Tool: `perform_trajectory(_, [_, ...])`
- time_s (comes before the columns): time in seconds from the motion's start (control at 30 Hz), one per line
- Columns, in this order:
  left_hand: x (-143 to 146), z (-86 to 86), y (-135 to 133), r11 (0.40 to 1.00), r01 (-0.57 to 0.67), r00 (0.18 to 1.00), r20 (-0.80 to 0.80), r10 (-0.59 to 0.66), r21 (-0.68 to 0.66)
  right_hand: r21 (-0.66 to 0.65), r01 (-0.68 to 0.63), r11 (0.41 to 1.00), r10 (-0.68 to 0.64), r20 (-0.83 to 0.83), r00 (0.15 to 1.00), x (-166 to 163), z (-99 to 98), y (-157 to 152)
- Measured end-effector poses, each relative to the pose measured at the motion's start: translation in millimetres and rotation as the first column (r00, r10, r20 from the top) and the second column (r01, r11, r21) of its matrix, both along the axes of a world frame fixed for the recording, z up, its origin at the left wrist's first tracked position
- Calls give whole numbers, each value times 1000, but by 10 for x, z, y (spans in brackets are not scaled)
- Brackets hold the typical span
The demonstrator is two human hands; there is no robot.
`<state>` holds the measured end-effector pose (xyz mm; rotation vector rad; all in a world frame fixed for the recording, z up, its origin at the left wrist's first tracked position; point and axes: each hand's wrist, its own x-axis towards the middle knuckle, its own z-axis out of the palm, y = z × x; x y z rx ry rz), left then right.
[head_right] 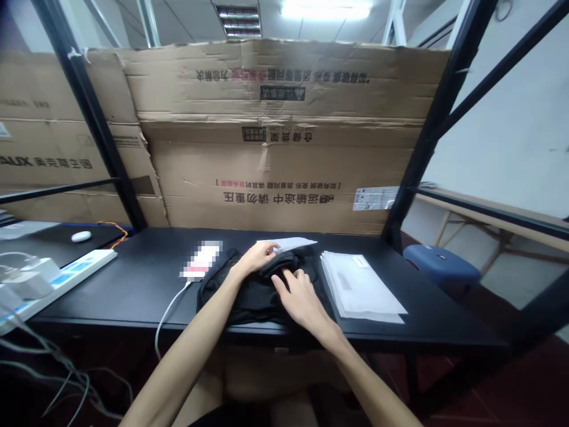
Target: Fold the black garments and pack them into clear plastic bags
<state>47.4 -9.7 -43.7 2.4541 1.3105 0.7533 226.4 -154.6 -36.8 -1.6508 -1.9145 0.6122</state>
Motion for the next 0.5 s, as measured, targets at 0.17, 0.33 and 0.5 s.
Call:
perform_trajectory(0.17, [8,31,-45,999,-45,998,31,46,-11,-155,-95,983,-32,-662,749,-113,69,166])
perform_trajectory(0.33, [33,-3,-61,998,-64,997,48,64,-2,-203,-138,969,-169,-960,221,-257,149,256])
perform_trajectory(0.5, [18,3,-46,997,-78,995,71,76,25,-295,-70,953,-287,-952,110,-225,72,412])
